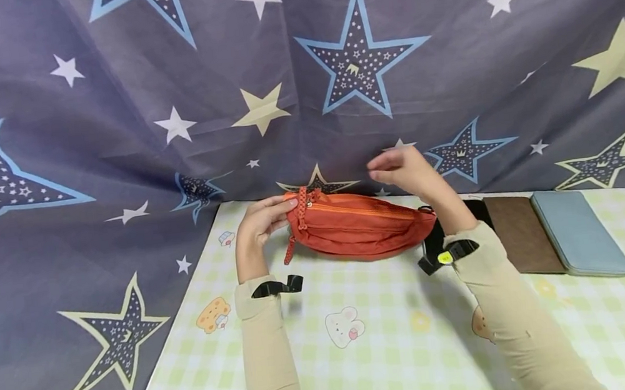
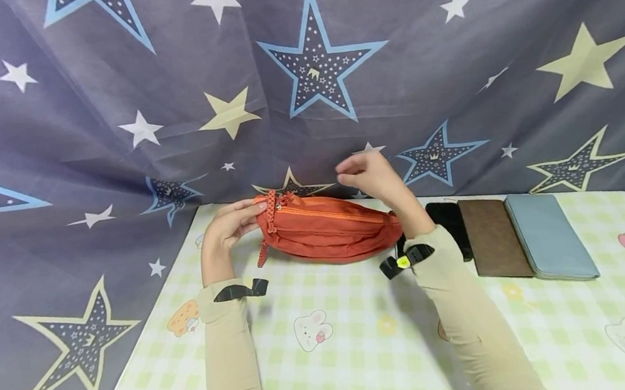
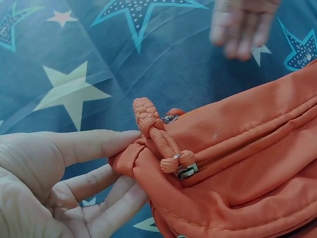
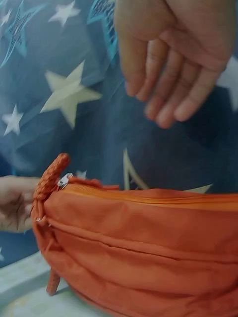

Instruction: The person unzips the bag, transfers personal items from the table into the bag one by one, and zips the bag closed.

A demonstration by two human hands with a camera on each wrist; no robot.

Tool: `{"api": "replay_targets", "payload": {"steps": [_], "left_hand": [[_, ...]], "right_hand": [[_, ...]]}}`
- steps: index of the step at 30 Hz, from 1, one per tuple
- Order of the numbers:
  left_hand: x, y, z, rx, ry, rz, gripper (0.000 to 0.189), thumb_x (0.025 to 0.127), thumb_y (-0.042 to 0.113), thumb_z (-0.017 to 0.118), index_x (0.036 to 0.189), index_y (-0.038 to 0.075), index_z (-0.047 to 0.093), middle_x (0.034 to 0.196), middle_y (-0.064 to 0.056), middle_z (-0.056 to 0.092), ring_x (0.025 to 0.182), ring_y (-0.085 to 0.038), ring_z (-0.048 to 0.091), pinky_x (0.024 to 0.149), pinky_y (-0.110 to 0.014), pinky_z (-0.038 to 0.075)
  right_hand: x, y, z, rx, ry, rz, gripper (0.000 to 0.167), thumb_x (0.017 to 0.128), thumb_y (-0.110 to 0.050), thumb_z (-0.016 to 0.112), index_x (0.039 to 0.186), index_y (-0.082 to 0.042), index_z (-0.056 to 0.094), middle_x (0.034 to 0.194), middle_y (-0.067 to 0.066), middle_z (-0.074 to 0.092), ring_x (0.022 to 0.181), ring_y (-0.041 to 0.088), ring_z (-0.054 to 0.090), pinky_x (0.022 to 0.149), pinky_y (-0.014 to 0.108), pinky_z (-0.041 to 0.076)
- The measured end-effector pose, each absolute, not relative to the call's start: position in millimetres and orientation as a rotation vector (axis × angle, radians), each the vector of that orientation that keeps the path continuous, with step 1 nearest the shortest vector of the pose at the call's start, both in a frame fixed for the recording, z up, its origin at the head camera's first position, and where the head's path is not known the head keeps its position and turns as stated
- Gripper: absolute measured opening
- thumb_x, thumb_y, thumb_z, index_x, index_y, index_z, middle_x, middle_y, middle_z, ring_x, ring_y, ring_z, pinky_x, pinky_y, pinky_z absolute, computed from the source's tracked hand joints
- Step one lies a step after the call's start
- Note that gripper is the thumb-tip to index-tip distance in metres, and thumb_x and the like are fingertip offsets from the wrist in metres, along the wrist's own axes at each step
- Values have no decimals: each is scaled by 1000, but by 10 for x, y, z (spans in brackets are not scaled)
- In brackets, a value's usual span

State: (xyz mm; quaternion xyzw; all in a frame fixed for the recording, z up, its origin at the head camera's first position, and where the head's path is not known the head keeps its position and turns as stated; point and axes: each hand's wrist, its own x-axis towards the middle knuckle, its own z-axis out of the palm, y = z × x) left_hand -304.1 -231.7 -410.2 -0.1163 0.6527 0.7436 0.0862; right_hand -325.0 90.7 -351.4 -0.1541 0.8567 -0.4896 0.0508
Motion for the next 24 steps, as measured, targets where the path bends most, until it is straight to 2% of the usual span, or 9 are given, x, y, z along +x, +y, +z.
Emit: {"api": "replay_targets", "payload": {"steps": [5,11,13,20,24], "left_hand": [[-3025,-2346,-4095,-318,1949,2207,18,91,5,75,108,5,70,77,5,74,64,-6,71,62,-19,60],[-3024,-2362,-4101,-253,1925,2224,9,92,2,73,99,7,72,78,3,76,69,-9,74,66,-22,62],[-3024,-2365,-4105,-250,1917,2227,9,92,1,73,100,7,72,79,2,76,70,-9,75,68,-22,63],[-3029,-2357,-4109,-252,1911,2230,17,93,2,73,109,1,70,80,1,76,71,-10,75,69,-23,63],[-3030,-2347,-4107,-257,1919,2221,15,93,2,73,107,2,69,80,2,76,70,-9,75,68,-22,62]], "right_hand": [[-3443,489,-3340,-731,2413,-1463,28,97,-11,69,121,4,72,115,19,75,104,26,73,85,29,60],[-3612,135,-3289,-999,2318,-1221,21,96,-5,70,115,1,76,116,16,75,104,21,72,89,33,60],[-3639,48,-3296,-1053,2320,-1118,22,95,-2,70,116,2,75,117,18,74,106,23,71,89,34,60],[-3614,-136,-3345,-1093,2373,-864,36,92,0,72,127,5,68,124,21,71,119,33,68,101,42,57],[-3563,-175,-3370,-1063,2416,-814,33,91,-5,76,122,3,70,115,19,74,112,29,71,97,38,58]]}}
